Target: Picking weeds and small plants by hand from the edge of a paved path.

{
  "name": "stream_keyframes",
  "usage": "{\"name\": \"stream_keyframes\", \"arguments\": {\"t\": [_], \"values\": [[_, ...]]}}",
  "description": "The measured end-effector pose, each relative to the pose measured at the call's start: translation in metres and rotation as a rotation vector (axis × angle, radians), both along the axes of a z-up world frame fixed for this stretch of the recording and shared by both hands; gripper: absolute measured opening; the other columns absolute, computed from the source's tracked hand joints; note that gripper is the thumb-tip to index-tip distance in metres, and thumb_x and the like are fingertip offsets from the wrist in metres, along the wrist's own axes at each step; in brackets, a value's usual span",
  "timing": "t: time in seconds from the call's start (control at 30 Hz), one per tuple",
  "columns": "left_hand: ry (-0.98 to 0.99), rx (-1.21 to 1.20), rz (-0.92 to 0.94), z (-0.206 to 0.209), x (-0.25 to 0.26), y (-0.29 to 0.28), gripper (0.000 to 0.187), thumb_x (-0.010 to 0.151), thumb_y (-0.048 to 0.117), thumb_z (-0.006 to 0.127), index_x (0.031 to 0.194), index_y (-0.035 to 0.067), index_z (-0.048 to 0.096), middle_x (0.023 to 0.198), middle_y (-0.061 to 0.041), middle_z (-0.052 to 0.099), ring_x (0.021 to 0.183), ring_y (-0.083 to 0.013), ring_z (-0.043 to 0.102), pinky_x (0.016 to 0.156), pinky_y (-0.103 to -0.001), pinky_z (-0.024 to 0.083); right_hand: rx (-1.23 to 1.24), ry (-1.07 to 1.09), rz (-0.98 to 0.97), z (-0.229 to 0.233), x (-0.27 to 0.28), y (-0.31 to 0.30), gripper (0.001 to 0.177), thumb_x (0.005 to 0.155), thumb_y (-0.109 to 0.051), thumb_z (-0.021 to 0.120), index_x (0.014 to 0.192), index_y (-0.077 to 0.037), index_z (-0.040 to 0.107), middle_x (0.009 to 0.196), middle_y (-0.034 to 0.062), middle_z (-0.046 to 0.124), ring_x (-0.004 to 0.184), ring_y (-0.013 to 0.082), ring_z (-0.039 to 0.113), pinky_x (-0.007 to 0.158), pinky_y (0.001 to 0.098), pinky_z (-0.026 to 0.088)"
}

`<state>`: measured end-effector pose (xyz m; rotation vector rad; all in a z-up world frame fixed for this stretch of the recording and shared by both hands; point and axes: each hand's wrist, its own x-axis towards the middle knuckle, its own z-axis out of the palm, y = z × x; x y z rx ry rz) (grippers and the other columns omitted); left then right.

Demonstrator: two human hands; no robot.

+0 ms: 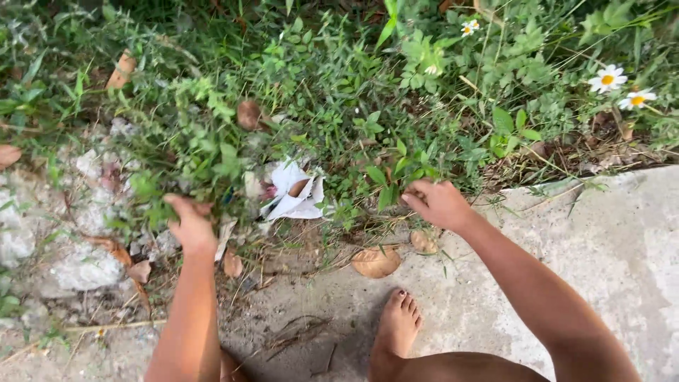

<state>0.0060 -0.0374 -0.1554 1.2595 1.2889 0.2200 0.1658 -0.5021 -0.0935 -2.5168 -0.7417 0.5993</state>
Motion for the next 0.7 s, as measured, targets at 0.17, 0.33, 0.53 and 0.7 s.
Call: {"name": "stream_keyframes", "arguments": {"t": [0.17, 0.33, 0.53, 0.7], "values": [[-0.011, -0.053, 0.228, 0.021, -0.038, -0.044, 0.046, 0.105, 0.062, 0.047, 0.094, 0.021, 0.063, 0.068, 0.003, 0.047, 0.049, -0.0184, 0.036, 0.046, -0.039, 0.026, -0.569, 0.291, -0.026, -0.019, 0.003, -0.029, 0.046, 0.101, -0.057, 0.058, 0.101, -0.013, 0.073, 0.091, 0.0157, 0.077, 0.090, 0.0359, 0.072, 0.085, 0.0478, 0.057], [-0.746, 0.502, -0.361, 0.025, -0.065, -0.022, 0.048, 0.117, 0.043, 0.053, 0.078, 0.014, 0.053, 0.070, -0.001, 0.054, 0.063, -0.0133, 0.053, 0.075, -0.036, 0.051, -0.498, 0.043, -0.248, -0.030, 0.022, -0.019, 0.083, 0.080, -0.057, 0.077, 0.136, -0.002, 0.047, 0.132, 0.0259, 0.055, 0.120, 0.0417, 0.060, 0.097, 0.0502, 0.052], [-0.631, 0.403, -0.486, 0.131, -0.004, -0.060, 0.020, 0.113, 0.022, 0.048, 0.101, 0.011, 0.058, 0.083, -0.001, 0.063, 0.069, -0.0118, 0.058, 0.066, -0.030, 0.048, -0.199, -0.440, 0.048, -0.097, 0.068, 0.020, 0.113, 0.060, -0.052, 0.086, 0.150, -0.004, 0.035, 0.151, 0.0282, 0.042, 0.141, 0.0454, 0.045, 0.115, 0.0536, 0.038], [-0.457, 0.240, -0.564, 0.116, 0.005, -0.094, 0.016, 0.100, 0.006, 0.058, 0.116, 0.011, 0.058, 0.088, -0.001, 0.061, 0.075, -0.0125, 0.059, 0.065, -0.029, 0.050, -0.043, -0.008, -0.278, -0.089, 0.086, 0.022, 0.058, 0.094, -0.047, 0.061, 0.143, -0.018, 0.050, 0.128, 0.0185, 0.065, 0.119, 0.0369, 0.064, 0.101, 0.0508, 0.052]]}}
